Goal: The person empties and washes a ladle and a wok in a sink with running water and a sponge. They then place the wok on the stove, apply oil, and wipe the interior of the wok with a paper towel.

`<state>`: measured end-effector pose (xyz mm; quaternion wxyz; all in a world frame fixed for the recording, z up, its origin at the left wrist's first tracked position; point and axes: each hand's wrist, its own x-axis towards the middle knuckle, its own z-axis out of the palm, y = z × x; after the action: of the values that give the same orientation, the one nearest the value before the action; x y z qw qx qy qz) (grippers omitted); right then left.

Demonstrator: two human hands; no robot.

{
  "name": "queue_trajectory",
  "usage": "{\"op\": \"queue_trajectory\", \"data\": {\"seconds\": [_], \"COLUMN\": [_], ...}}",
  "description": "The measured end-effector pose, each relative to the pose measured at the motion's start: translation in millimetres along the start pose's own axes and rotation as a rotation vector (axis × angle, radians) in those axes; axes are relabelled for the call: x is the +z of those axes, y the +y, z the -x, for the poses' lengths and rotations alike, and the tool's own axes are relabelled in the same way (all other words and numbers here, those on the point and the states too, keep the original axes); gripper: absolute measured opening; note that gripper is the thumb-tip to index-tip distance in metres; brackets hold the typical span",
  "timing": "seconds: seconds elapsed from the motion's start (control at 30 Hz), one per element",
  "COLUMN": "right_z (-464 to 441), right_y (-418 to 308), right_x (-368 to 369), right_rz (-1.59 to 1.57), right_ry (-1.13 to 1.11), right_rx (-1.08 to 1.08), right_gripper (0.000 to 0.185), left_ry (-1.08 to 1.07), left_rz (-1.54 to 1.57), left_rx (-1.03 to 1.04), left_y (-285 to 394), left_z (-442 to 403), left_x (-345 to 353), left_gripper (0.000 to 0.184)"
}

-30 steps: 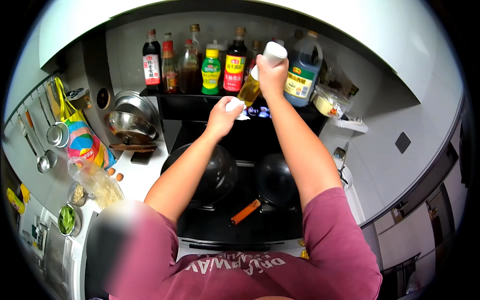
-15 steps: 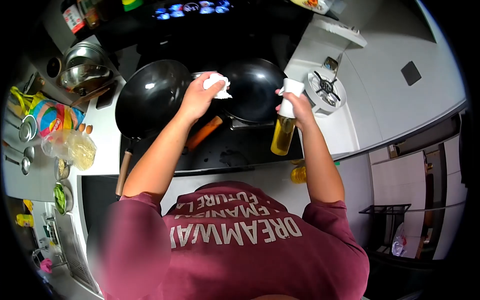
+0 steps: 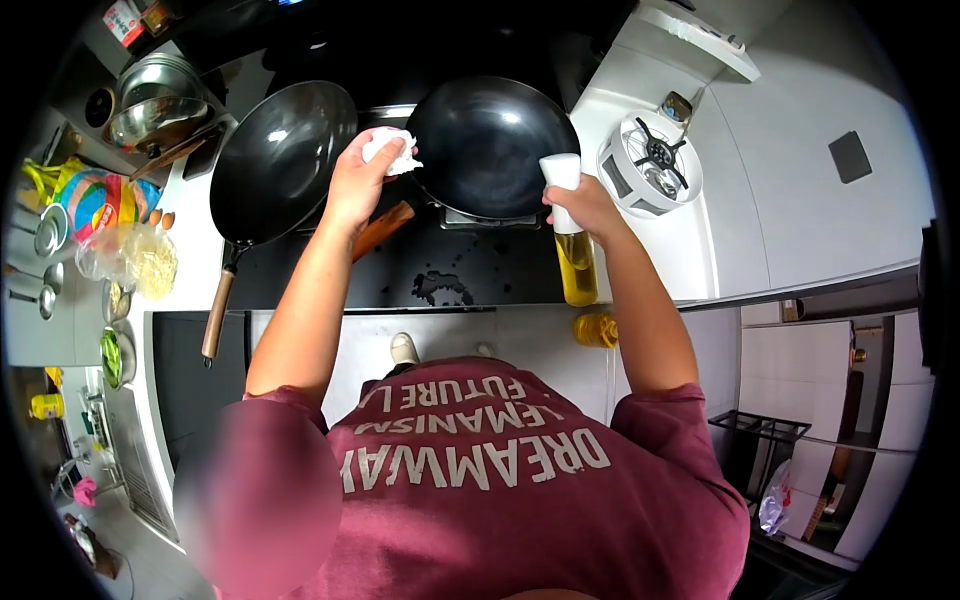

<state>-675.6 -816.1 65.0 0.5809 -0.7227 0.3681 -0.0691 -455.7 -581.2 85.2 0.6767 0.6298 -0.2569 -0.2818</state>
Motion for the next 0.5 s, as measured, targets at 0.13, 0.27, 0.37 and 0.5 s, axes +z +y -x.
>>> {"op": "queue_trajectory", "data": {"seconds": [0.13,0.27,0.37,0.5], "right_z": [3.1,6.4,3.4,4.1], "right_y": [-9.8,-70.0,-150.7,-272.3], "right_x": [-11.3,-3.0,24.4,70.0], "right_rz": [0.006,-0.065,-0.223,-0.347], "right_ry": [0.054,0.120,0.139,0.128], "right_rx": [-0.095,-0.366,-0.647,-0.840], "right_gripper": [0.034,0.029,0.030,0.027], "left_ry": [0.031,0.028,-0.007,0.112], "left_rz": [-0.008,0.004,-0.021,-0.176], "left_rx": [0.002,0.156,0.295,0.539], "left_y": [8.8,25.8,58.7,125.3], "left_z": [6.7,1.0,-10.0,-18.2], "left_x": [-3.9,-5.2,-9.5,-16.3], "left_gripper": [0.028,0.021,0.024,0.025]}}
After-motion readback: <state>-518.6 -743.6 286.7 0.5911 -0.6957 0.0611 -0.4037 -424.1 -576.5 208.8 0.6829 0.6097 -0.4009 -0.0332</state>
